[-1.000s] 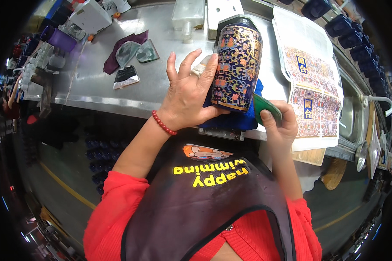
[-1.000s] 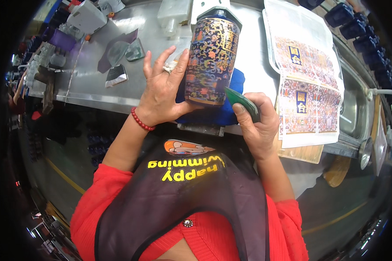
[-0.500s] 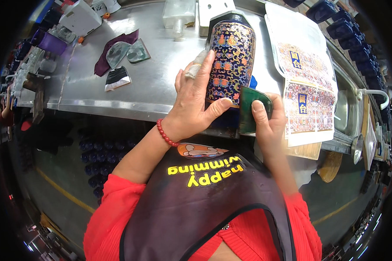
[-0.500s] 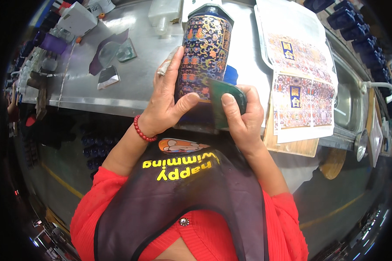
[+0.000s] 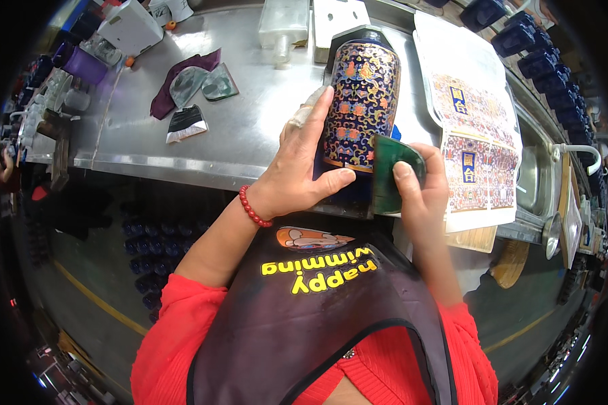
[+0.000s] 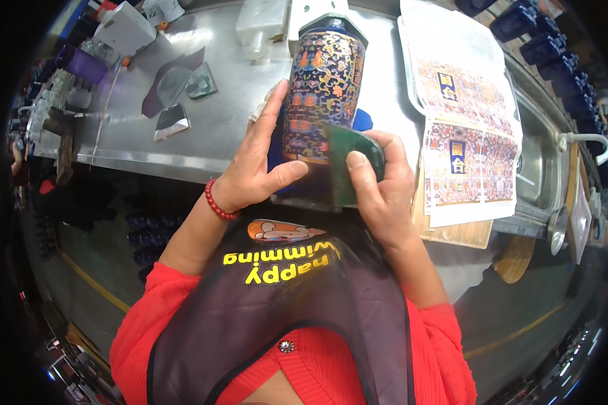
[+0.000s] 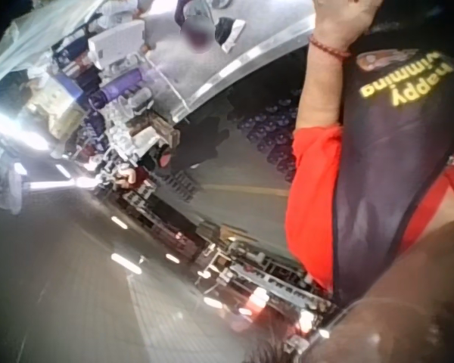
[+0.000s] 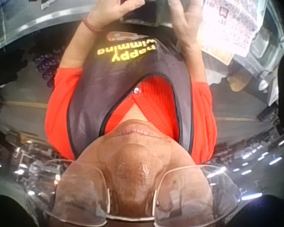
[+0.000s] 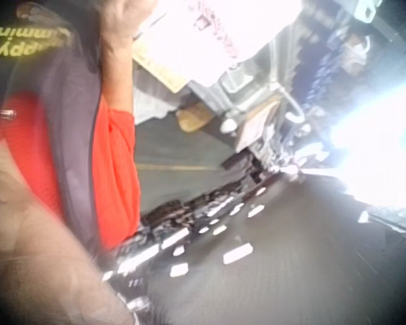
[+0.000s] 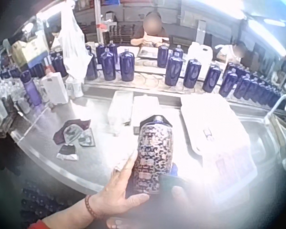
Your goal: The person holds a decorated ceramic vase on a blue cloth and uses a green sponge to rub its surface. They rotate the vase to access different sides and continue polishing the entire exterior.
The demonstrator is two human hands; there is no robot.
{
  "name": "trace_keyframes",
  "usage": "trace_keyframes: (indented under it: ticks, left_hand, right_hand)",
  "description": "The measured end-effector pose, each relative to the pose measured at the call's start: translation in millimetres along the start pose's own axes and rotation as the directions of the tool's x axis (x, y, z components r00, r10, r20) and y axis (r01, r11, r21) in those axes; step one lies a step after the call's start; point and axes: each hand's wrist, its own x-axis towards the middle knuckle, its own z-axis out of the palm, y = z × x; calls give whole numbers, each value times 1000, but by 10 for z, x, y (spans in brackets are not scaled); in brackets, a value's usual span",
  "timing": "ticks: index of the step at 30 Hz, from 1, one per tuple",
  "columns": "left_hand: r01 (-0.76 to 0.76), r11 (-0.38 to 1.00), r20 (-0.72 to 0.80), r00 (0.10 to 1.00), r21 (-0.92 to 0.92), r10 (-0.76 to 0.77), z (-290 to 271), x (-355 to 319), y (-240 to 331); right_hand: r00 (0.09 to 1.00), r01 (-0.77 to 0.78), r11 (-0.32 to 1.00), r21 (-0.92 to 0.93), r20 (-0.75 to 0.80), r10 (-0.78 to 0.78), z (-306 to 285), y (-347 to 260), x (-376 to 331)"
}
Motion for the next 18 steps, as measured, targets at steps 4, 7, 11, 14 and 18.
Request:
trace_keyframes:
  ticks: [4, 7, 11, 14, 18]
  left_hand:
    - [74, 992, -44, 996, -107, -79, -39, -133, -13]
    - [156, 960, -108, 977, -233, -185, 2, -130, 14]
    - [75, 997, -186, 980, -9, -75, 3, -34, 123]
    - [13, 983, -162, 987, 181, 16, -47, 44, 229]
    - [16, 945, -149, 988, 327, 35, -85, 81, 336]
  right_hand:
    - [999, 41, 998, -39, -25, -42, -83, -66, -3]
    - [997, -69, 994, 80, 41, 66, -99, -86, -22]
    - [995, -68, 996, 63, 81, 62, -56, -86, -60]
    - [992, -97, 992, 76, 91, 90, -21, -88, -81]
    - [992, -90, 995, 41, 91, 86, -2, -98, -92]
